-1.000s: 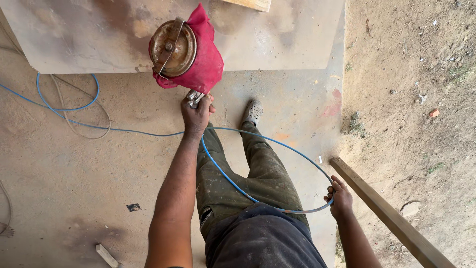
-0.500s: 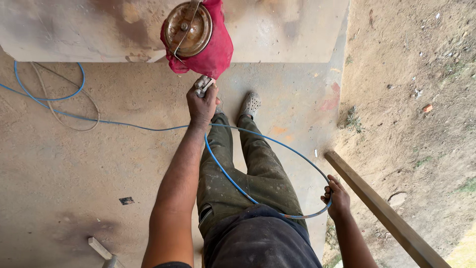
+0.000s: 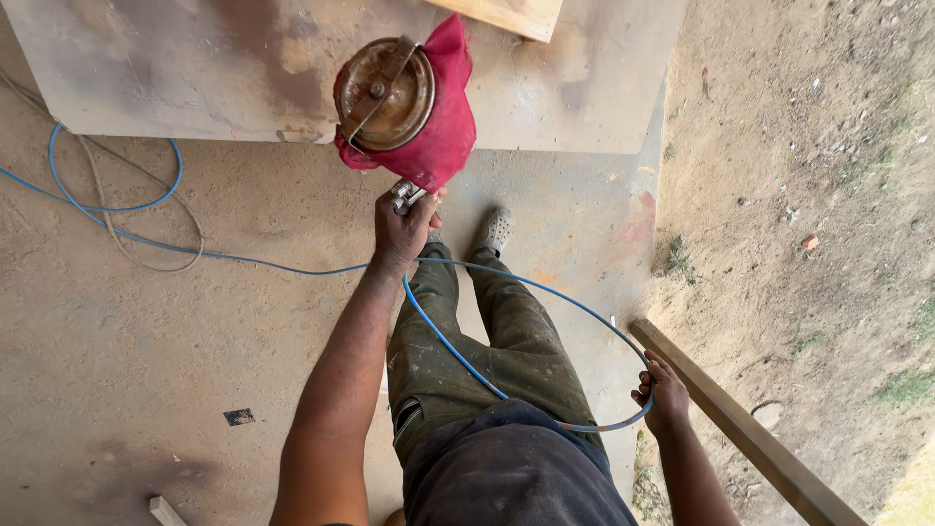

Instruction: The person uses a handheld spray gun to apply a finish to several wooden furniture components, including a small cabinet and multiple planks. The person moves around the items to coat different surfaces and sides.

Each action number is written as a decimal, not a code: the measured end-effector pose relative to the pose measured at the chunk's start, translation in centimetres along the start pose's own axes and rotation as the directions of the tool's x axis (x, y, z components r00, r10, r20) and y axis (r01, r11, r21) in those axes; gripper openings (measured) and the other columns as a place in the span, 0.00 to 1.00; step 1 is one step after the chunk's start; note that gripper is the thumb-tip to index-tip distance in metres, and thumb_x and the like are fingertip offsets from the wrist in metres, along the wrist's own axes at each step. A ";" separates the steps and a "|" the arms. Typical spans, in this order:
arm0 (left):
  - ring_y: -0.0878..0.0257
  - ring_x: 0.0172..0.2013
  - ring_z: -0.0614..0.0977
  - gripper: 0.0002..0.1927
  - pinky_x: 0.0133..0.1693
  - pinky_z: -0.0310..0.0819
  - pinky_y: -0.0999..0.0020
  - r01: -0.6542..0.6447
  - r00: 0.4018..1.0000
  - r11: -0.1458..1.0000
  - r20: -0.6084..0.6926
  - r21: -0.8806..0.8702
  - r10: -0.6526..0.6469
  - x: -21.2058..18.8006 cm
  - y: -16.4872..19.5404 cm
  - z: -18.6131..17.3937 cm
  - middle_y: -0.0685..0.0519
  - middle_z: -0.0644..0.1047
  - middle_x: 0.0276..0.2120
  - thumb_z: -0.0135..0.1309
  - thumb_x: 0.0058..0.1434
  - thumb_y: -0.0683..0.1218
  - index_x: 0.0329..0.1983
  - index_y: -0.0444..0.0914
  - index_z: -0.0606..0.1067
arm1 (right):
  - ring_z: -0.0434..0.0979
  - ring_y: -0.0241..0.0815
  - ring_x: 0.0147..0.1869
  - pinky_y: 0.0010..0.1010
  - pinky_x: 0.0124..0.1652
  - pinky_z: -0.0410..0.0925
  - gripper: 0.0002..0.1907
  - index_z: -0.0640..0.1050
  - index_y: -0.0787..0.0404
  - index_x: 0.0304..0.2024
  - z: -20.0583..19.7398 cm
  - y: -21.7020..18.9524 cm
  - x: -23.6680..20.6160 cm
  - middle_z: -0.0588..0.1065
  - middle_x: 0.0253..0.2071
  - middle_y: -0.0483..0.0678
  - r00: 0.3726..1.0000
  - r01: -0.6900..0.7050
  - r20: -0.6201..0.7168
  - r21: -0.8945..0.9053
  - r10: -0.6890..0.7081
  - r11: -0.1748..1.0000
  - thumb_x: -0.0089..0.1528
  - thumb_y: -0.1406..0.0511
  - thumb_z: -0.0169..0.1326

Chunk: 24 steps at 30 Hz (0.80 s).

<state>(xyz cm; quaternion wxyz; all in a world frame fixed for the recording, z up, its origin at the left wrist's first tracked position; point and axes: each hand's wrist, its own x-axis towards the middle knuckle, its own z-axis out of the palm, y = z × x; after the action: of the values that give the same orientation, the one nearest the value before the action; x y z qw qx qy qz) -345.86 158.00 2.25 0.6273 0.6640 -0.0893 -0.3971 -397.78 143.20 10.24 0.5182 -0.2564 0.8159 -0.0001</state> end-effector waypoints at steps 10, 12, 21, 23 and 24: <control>0.69 0.21 0.78 0.10 0.23 0.73 0.72 0.053 0.985 0.994 -0.167 0.091 -0.038 -1.3 -3.0 3.5 0.54 0.77 0.25 0.55 0.64 0.43 0.44 0.31 0.77 | 0.58 0.32 0.25 0.30 0.30 0.61 0.18 0.75 0.58 0.62 -6.5 -4.8 6.3 0.64 0.26 0.41 0.999 -0.012 -0.053 0.026 0.014 1.000 0.71 0.65 0.44; 0.69 0.23 0.78 0.09 0.23 0.75 0.72 0.025 0.988 0.992 -0.152 0.123 -0.006 -2.3 -3.5 5.4 0.54 0.76 0.26 0.55 0.67 0.43 0.44 0.31 0.77 | 0.58 0.32 0.25 0.31 0.31 0.62 0.18 0.74 0.56 0.62 -8.8 -6.6 8.4 0.64 0.27 0.40 0.995 -0.044 -0.090 0.006 0.045 0.999 0.71 0.65 0.43; 0.70 0.23 0.78 0.12 0.24 0.71 0.75 0.130 0.899 0.990 -0.416 -0.049 -0.138 -8.9 -4.4 26.2 0.56 0.79 0.33 0.52 0.66 0.45 0.47 0.35 0.80 | 0.57 0.31 0.26 0.32 0.35 0.65 0.17 0.72 0.56 0.62 -28.0 -18.0 23.4 0.64 0.28 0.38 0.977 0.024 -0.212 0.143 0.007 0.989 0.73 0.65 0.42; 0.70 0.23 0.79 0.13 0.24 0.71 0.75 0.144 0.871 0.988 -0.467 -0.060 -0.155 -9.0 -3.7 30.9 0.56 0.80 0.32 0.51 0.67 0.47 0.47 0.35 0.81 | 0.57 0.31 0.26 0.33 0.36 0.67 0.17 0.72 0.56 0.63 -31.1 -22.0 25.5 0.64 0.28 0.39 0.970 0.045 -0.242 0.099 -0.020 0.994 0.73 0.65 0.41; 0.70 0.23 0.79 0.14 0.24 0.71 0.75 0.118 0.871 0.991 -0.474 -0.057 -0.131 -9.2 -3.3 32.8 0.56 0.80 0.32 0.51 0.67 0.47 0.47 0.34 0.81 | 0.57 0.31 0.26 0.34 0.35 0.67 0.17 0.72 0.57 0.62 -31.7 -24.1 26.2 0.63 0.28 0.39 0.971 0.042 -0.237 0.072 -0.024 0.996 0.73 0.65 0.41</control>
<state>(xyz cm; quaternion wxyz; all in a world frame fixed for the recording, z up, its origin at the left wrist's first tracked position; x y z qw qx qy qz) -374.20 139.35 6.48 0.6115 0.7375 0.1160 -0.2622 -423.14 102.86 9.18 0.4269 -0.2481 0.8667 -0.0706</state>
